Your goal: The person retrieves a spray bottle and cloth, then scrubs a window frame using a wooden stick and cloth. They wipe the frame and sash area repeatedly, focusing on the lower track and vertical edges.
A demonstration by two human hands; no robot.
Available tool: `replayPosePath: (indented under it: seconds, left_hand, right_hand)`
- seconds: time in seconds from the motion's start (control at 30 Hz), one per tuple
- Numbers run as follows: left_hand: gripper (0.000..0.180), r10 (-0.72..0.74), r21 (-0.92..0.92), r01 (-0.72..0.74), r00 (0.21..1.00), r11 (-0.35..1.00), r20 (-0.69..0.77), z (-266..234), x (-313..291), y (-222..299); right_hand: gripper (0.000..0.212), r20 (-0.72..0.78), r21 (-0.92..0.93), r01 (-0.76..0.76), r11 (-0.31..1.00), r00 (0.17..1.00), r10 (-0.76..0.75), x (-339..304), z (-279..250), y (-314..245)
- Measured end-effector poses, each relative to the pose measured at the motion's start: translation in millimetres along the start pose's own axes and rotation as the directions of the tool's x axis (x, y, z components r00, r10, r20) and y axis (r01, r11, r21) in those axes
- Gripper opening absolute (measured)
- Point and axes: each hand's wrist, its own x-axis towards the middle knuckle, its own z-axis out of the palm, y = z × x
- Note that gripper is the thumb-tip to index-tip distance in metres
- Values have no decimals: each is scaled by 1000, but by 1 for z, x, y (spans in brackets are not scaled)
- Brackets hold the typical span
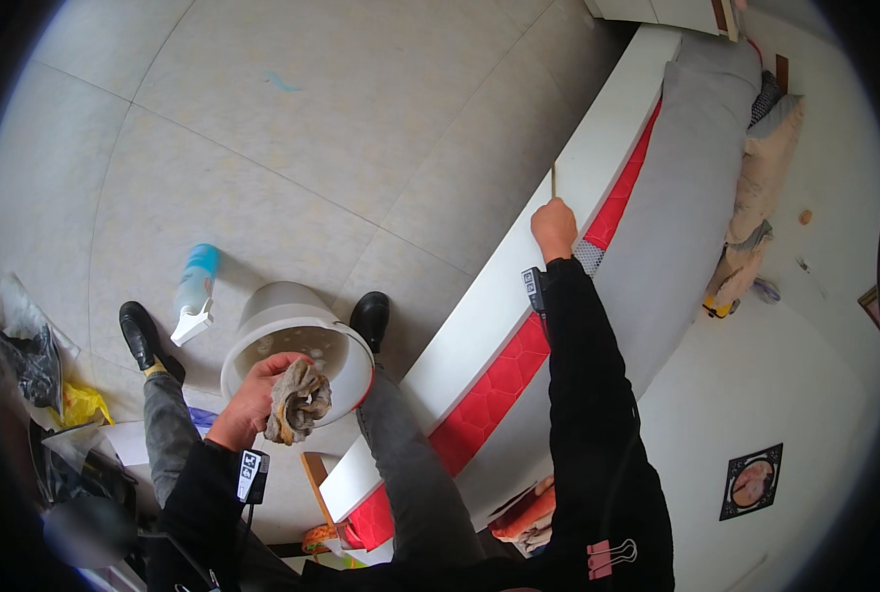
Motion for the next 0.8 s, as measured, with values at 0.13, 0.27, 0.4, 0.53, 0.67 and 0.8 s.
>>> replayPosePath:
  seconds: [0.13, 0.27, 0.4, 0.53, 0.67, 0.8]
  left_hand:
    - [17, -20, -15, 21, 1000, 1000, 3, -2, 1, -2]
    - [18, -25, -25, 25, 1000, 999, 3, -3, 3, -4]
    - [13, -24, -37, 23, 999, 999, -27, -3, 6, -4]
    - [13, -13, -11, 13, 1000, 1000, -25, -1, 9, -4]
    - [13, -1, -1, 1, 1000, 1000, -26, -1, 9, -4]
    - [13, 3, 21, -3, 1000, 1000, -1, -3, 10, -4]
  right_hand:
    - [21, -5, 67, 58, 996, 998, -58, -20, 13, -7]
    - [19, -78, -8, -6, 1000, 997, 5, -22, -6, 0]
    - [20, -100, -16, 35, 999, 994, -36, -23, -30, 6]
    - [22, 13, -20, 13, 1000, 1000, -13, -35, -30, 12]
    - [22, 19, 45, 4, 999, 1000, -5, -21, -12, 11]
    - [22, -4, 101, 15, 995, 1000, -15, -10, 12, 3]
